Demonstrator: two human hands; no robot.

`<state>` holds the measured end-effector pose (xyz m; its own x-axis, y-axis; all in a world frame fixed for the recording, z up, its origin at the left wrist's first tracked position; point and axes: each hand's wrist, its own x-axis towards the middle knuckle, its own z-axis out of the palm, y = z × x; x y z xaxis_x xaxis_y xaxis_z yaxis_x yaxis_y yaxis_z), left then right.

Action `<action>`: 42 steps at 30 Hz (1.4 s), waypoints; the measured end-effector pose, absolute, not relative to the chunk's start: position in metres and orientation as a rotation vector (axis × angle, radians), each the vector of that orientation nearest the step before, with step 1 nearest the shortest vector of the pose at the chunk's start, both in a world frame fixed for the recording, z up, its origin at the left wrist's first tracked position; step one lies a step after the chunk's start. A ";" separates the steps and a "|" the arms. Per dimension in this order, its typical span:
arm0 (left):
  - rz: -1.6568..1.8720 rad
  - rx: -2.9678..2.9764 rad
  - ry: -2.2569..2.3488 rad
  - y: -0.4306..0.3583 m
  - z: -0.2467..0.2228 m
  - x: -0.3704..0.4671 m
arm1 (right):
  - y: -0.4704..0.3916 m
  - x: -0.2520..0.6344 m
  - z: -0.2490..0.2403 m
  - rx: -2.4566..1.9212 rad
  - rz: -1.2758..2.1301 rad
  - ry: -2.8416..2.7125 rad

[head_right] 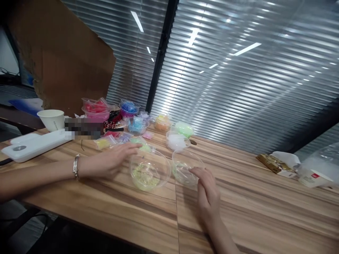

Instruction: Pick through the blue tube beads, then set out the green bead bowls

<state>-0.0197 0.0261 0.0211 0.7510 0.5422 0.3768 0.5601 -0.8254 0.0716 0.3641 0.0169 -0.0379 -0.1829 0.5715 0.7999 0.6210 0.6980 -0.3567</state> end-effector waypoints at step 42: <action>-1.437 -2.506 -1.102 0.022 0.023 -0.029 | -0.009 0.314 -0.028 -0.830 -0.263 -2.013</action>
<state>-0.0295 0.0219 0.0233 0.3145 0.5544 0.7705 0.6006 -0.7448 0.2908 0.3136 -0.0086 -0.0276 -0.3560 0.4522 0.8178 0.6474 0.7504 -0.1331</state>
